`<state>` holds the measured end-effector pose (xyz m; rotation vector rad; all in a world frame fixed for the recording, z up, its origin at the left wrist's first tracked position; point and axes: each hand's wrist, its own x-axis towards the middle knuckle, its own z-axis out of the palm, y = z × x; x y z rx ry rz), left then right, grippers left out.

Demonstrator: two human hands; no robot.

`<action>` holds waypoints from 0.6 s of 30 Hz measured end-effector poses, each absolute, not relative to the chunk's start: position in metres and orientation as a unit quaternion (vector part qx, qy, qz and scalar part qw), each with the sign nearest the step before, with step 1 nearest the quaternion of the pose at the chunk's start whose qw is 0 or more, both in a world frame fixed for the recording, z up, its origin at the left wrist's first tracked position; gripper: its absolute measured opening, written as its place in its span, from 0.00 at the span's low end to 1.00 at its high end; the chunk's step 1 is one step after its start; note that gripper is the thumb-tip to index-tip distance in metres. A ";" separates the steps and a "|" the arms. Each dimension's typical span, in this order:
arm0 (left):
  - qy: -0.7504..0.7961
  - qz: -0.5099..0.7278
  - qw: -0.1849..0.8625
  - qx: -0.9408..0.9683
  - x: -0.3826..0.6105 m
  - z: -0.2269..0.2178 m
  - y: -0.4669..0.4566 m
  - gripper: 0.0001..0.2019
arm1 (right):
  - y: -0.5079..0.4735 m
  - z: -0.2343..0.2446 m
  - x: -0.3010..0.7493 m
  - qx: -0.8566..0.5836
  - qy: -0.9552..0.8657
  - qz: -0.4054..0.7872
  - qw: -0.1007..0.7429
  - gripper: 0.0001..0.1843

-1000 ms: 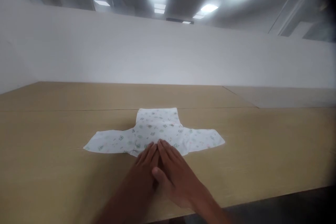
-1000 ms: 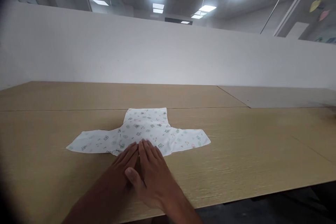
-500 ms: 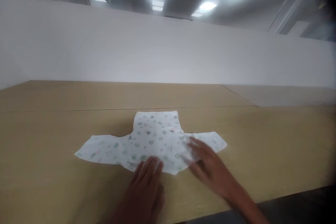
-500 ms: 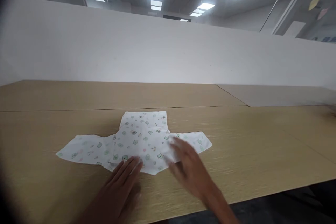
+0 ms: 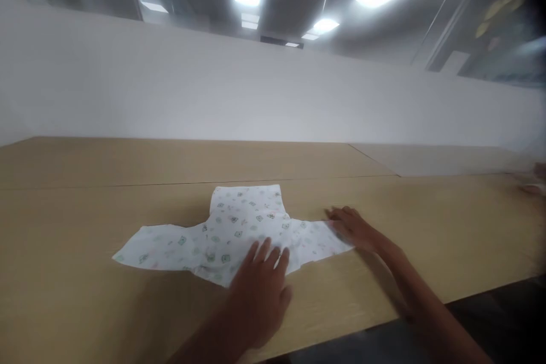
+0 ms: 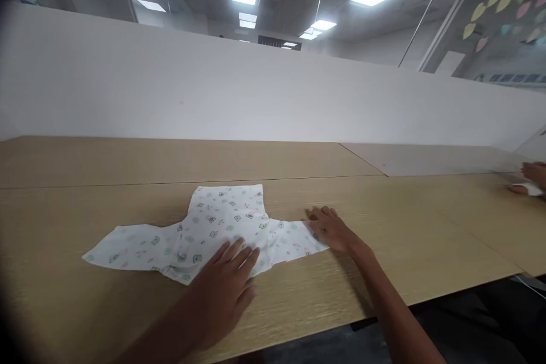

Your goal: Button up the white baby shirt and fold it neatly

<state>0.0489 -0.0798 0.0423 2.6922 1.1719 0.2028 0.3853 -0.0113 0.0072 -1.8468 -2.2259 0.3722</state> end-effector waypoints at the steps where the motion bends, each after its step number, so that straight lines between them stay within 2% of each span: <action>1: 0.381 0.078 0.102 0.916 0.058 0.039 -0.070 0.27 | -0.009 0.008 0.390 -0.633 -0.753 0.134 0.118 0.28; 9: 0.375 0.121 0.079 0.916 0.091 -0.012 -0.002 0.37 | -0.011 0.028 0.392 -0.606 -0.724 0.283 0.167 0.22; 15: 0.369 0.141 0.080 0.915 0.085 -0.017 -0.005 0.38 | -0.008 0.022 0.400 -0.599 -0.735 0.281 0.150 0.16; 18: 0.365 0.147 0.086 0.915 0.086 -0.020 -0.004 0.38 | -0.012 0.022 0.404 -0.593 -0.736 0.286 0.160 0.18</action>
